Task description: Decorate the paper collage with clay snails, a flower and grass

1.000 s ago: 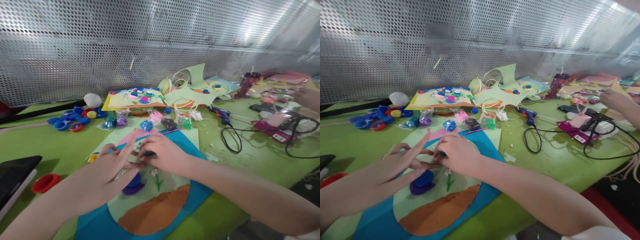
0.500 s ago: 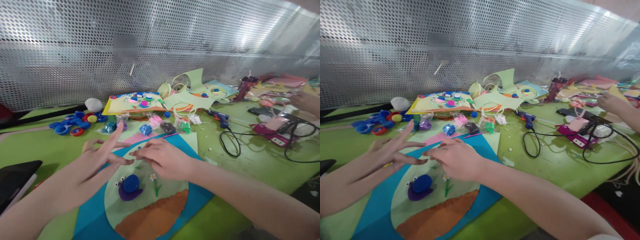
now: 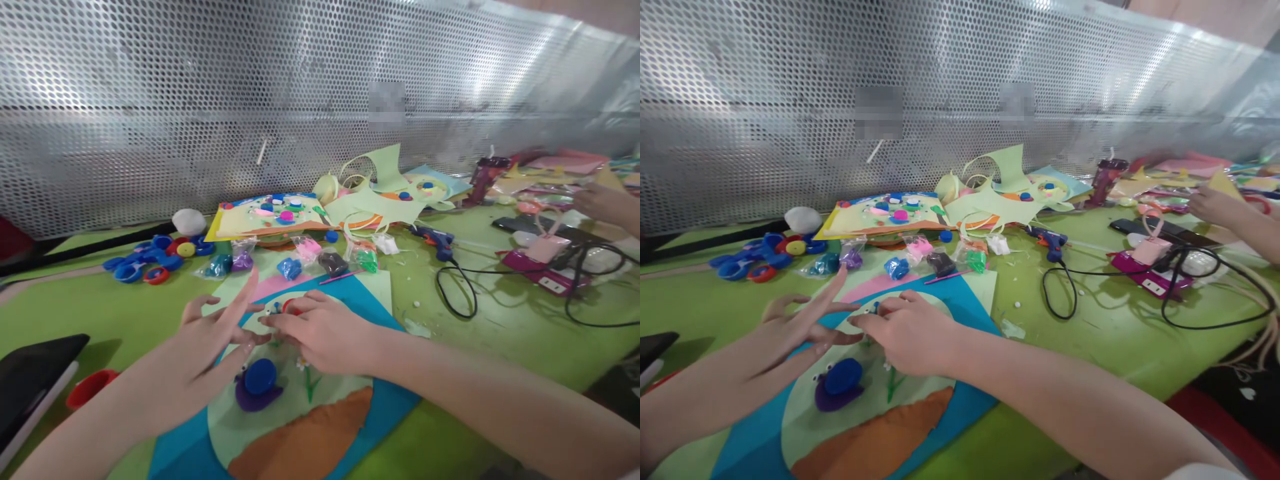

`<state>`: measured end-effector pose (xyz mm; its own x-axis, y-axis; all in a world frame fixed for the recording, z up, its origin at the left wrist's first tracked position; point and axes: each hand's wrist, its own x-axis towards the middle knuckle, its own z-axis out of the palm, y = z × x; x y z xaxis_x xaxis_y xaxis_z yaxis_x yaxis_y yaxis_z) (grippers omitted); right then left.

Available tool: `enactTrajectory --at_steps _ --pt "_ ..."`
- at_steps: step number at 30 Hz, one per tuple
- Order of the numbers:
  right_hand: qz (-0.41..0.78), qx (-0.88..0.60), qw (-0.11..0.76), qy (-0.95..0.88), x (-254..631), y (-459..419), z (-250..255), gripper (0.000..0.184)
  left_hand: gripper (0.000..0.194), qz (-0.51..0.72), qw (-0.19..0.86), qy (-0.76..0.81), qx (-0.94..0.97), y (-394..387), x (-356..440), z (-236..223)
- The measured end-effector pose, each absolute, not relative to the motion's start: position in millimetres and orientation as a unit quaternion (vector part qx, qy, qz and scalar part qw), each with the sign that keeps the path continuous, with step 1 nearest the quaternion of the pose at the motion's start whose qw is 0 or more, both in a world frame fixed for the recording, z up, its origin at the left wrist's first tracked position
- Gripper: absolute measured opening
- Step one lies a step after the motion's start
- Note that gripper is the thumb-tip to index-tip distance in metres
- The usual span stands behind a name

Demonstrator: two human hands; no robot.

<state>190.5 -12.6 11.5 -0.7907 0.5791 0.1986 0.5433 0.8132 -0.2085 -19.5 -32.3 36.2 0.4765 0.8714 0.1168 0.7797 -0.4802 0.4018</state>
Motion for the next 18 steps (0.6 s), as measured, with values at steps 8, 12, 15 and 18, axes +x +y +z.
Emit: enactTrajectory --at_steps 8,12,15,18 --pt "0.043 -0.304 0.130 -0.943 189 -15 10 0.043 0.064 0.060 0.189 0.455 0.868 -33 -16 44" --pt "0.049 -0.309 0.145 -0.939 191 -16 13 0.041 0.063 0.040 0.179 0.453 0.873 -30 -20 42" --pt "0.043 -0.317 0.192 -0.928 197 -14 16 0.034 0.066 0.028 0.172 0.471 0.865 -31 -19 40" --pt "0.029 -0.355 0.225 -0.907 206 -8 23 0.032 0.067 0.038 0.172 0.472 0.864 -32 -18 37"
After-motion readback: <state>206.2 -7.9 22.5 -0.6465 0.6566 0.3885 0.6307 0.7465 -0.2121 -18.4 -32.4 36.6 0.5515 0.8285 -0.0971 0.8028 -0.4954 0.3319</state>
